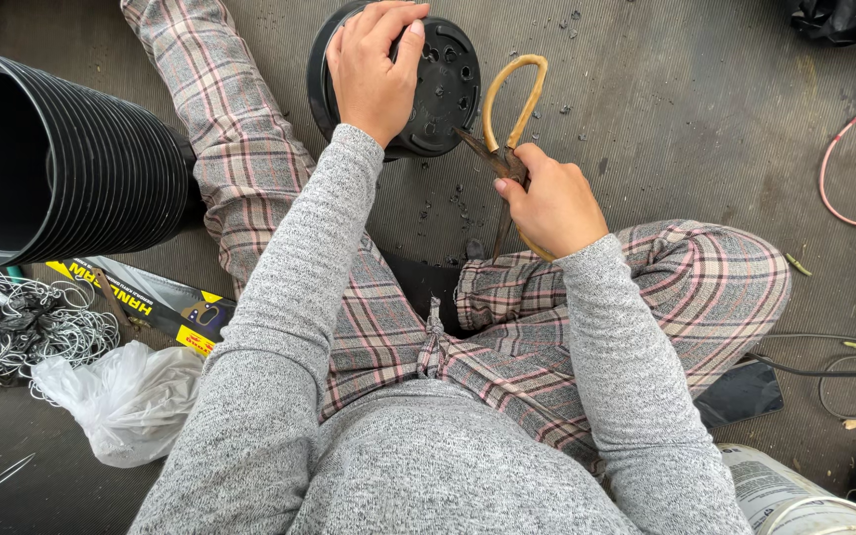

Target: The person sits on the floor and uses pliers to punch holes into the bottom of a black plastic pot. They rotate the pot and repeatedly press the pliers into the base to create multiple drainage holes.

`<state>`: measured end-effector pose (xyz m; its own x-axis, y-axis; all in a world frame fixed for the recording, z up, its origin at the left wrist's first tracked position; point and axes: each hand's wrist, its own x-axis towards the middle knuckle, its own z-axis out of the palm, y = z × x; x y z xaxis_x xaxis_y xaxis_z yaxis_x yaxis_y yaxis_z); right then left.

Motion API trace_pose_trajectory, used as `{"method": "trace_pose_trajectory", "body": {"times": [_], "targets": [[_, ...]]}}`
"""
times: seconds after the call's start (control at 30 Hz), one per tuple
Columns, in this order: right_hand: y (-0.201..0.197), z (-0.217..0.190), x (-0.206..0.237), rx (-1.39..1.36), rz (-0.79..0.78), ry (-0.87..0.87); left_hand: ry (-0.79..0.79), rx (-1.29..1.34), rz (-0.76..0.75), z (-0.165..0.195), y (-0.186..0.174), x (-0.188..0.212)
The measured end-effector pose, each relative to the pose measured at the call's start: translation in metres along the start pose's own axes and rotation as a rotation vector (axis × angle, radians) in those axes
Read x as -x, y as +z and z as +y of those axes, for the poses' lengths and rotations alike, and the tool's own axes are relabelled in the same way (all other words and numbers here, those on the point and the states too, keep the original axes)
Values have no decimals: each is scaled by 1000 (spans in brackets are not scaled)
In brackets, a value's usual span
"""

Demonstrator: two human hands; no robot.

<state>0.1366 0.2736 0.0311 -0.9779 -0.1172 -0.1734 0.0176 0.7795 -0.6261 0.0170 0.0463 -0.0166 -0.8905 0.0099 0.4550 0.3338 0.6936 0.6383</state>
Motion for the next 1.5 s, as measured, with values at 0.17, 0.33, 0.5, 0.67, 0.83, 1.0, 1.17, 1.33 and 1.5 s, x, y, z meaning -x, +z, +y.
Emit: {"method": "trace_pose_trajectory", "body": {"times": [0.17, 0.33, 0.5, 0.67, 0.83, 1.0, 1.17, 1.33, 1.5], "targets": [[-1, -3, 1, 5, -19, 25, 4, -3, 0, 0, 0, 0], [-2, -5, 1, 6, -20, 23, 5, -1, -3, 1, -1, 0], [-5, -7, 1, 12, -25, 16, -3, -3, -8, 0, 0, 0], [-6, -14, 4, 32, -32, 75, 8, 1, 7, -1, -2, 1], [-7, -18, 5, 96, -11, 53, 30, -13, -8, 2, 2, 3], [1, -19, 8, 223, -6, 45, 18, -48, -26, 9, 9, 8], [19, -21, 5, 299, 35, 6, 47, -83, -49, 16, 15, 11], [29, -7, -1, 222, -22, 68, 44, -96, -45, 22, 19, 14], [41, 8, -7, -123, 36, -9, 4, -102, -16, 23, 14, 18]]}}
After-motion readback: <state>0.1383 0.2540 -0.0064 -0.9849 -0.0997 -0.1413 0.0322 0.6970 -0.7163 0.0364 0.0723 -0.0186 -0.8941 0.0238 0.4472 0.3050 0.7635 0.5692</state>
